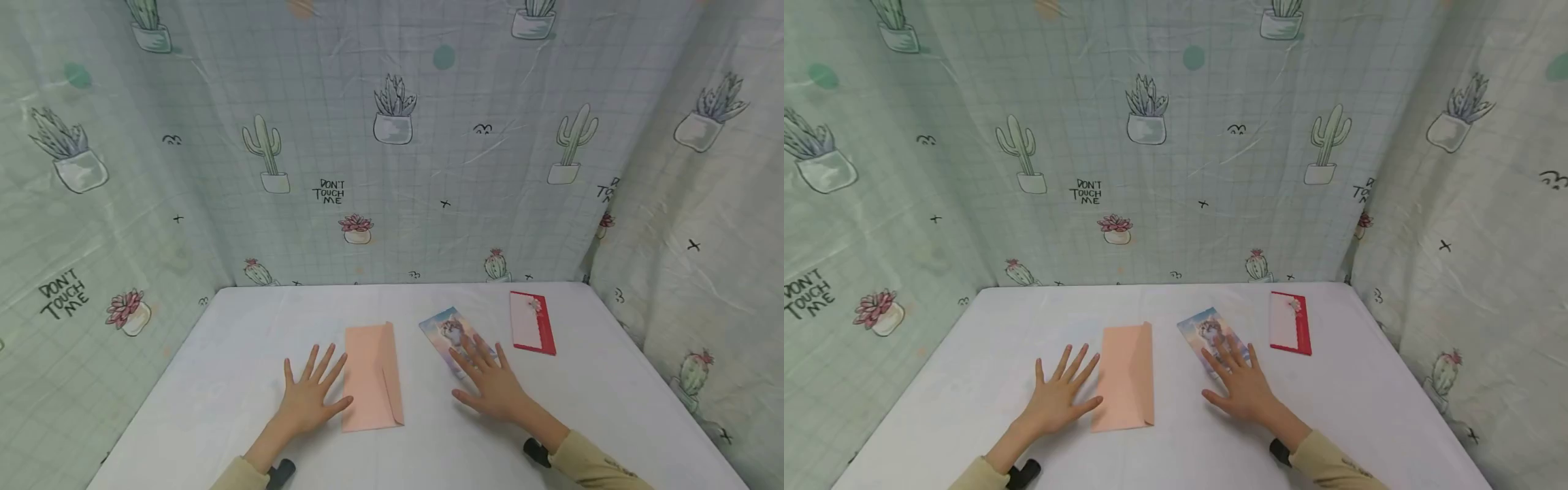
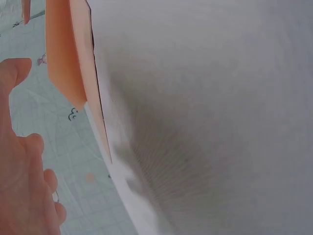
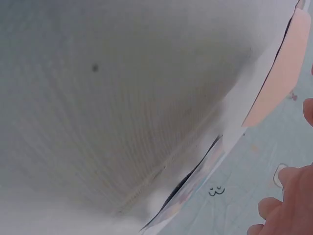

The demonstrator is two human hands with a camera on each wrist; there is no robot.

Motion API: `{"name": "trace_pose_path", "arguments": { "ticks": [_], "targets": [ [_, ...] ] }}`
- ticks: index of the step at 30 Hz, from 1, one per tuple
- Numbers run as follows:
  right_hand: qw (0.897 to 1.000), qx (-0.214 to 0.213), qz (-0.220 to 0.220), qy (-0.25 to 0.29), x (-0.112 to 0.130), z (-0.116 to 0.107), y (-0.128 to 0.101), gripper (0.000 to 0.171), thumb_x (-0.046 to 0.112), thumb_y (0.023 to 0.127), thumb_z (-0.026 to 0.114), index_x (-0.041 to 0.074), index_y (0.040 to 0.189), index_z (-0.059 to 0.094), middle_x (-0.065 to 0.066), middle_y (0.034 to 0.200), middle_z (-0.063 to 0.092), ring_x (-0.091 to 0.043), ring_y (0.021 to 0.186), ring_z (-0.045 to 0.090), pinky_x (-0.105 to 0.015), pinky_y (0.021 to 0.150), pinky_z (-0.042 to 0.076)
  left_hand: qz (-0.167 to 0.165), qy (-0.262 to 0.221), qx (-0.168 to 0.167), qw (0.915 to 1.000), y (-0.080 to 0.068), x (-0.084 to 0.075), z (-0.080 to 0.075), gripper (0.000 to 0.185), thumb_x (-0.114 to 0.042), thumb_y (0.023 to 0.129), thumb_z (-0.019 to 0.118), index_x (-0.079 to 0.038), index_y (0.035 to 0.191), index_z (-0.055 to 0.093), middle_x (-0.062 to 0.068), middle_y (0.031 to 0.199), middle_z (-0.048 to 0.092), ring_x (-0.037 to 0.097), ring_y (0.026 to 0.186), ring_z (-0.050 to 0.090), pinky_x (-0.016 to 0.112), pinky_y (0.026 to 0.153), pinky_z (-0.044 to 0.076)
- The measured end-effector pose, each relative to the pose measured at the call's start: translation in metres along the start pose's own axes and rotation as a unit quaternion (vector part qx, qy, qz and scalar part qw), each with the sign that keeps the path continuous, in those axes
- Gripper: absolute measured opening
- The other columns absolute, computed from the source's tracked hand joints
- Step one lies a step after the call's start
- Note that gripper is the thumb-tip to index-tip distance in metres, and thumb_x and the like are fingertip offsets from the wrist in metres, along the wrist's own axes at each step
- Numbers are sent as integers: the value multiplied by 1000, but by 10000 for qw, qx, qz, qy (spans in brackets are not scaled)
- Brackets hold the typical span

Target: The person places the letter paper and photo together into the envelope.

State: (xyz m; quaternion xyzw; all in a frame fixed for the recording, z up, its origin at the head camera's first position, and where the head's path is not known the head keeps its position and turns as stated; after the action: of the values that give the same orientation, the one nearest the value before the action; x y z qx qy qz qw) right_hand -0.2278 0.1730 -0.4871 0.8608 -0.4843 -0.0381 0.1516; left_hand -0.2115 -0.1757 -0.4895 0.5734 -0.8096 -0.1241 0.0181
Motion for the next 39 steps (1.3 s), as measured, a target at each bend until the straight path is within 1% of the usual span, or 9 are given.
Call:
{"name": "trace_pose_path", "arguments": {
  "ticks": [6, 11, 14, 19, 25, 27, 30, 34, 39],
  "targets": [
    [9998, 173, -27, 94, 5, 1, 1, 73, 55, 81, 51, 23, 141, 25, -7, 149, 21, -23, 141, -1, -35, 104, -26, 113, -46, -107, 9999, -1, -1, 1, 73, -62, 79, 49, -27, 140, 29, 1, 151, 16, 26, 140, -2, 72, 95, -6],
    [9994, 265, 5, 213, 11, 1, 3, 73, 53, 82, 51, 23, 142, 23, -3, 150, 20, -28, 139, 7, -44, 109, -16, 139, -75, 27, 9999, 1, -2, 0, 72, -60, 80, 50, -28, 140, 27, 1, 150, 17, 27, 140, 2, 72, 95, -4],
    [9985, 316, 14, 439, 15, -1, 5, 72, 50, 82, 53, 22, 142, 23, -2, 150, 20, -30, 138, 12, -44, 109, -14, 152, -60, 148, 9998, 1, -3, -1, 72, -58, 80, 50, -28, 141, 26, 0, 150, 18, 28, 140, 6, 72, 96, -1],
    [9978, 318, -134, 561, 21, -4, 7, 71, 46, 83, 55, 20, 142, 25, -1, 149, 21, -26, 140, 10, -33, 104, -25, 245, -69, 152, 9996, 2, -6, -5, 70, -56, 82, 50, -29, 141, 25, -2, 151, 14, 30, 139, 8, 72, 96, -2],
    [9967, 244, -525, 567, 29, -9, 12, 70, 42, 84, 55, 18, 142, 23, -3, 149, 21, -29, 138, 16, -28, 104, -26, 433, 12, -69, 9990, 1, -7, -10, 69, -53, 79, 56, -26, 139, 32, 1, 149, 22, 34, 137, 16, 74, 94, 1],
    [9957, 256, -639, 623, 32, -10, 14, 70, 40, 84, 55, 18, 142, 23, -3, 149, 22, -30, 137, 19, -28, 106, -22, 495, 90, -124, 9987, 1, -7, -10, 69, -51, 78, 58, -26, 138, 34, 2, 148, 25, 35, 136, 18, 75, 93, 3],
    [9948, 132, -873, 514, 36, -10, 17, 69, 39, 83, 57, 16, 141, 27, -3, 148, 26, -29, 136, 22, -44, 112, -2, 540, 196, -104, 9983, 1, -5, -10, 68, -50, 78, 58, -26, 137, 35, 3, 147, 26, 34, 136, 19, 75, 92, 4],
    [9927, -99, -1163, 318, 39, -8, 19, 69, 38, 81, 60, 15, 140, 31, -2, 146, 30, -29, 134, 26, -55, 102, 25, 619, 165, -81, 9979, 2, -3, -10, 67, -49, 79, 59, -25, 137, 35, 4, 147, 28, 34, 135, 22, 76, 92, 4],
    [9892, -102, -1425, 340, 42, -6, 22, 67, 36, 83, 58, 14, 140, 30, -5, 146, 31, -30, 134, 26, -55, 101, 28, 768, 185, -138, 9968, 3, -1, -12, 65, -47, 78, 60, -23, 135, 39, 5, 144, 33, 34, 134, 25, 76, 92, 6]
  ]
}}
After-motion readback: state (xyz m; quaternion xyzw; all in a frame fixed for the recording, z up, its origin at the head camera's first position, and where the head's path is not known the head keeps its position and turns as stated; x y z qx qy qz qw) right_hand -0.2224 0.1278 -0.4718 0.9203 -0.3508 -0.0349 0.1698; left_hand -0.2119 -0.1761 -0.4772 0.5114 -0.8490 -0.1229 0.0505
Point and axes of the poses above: each hand's wrist, its own y-axis towards the middle knuckle, its own z-axis out of the palm, x = y × z, the point moved 2 cm from there along y, towards the middle knuckle
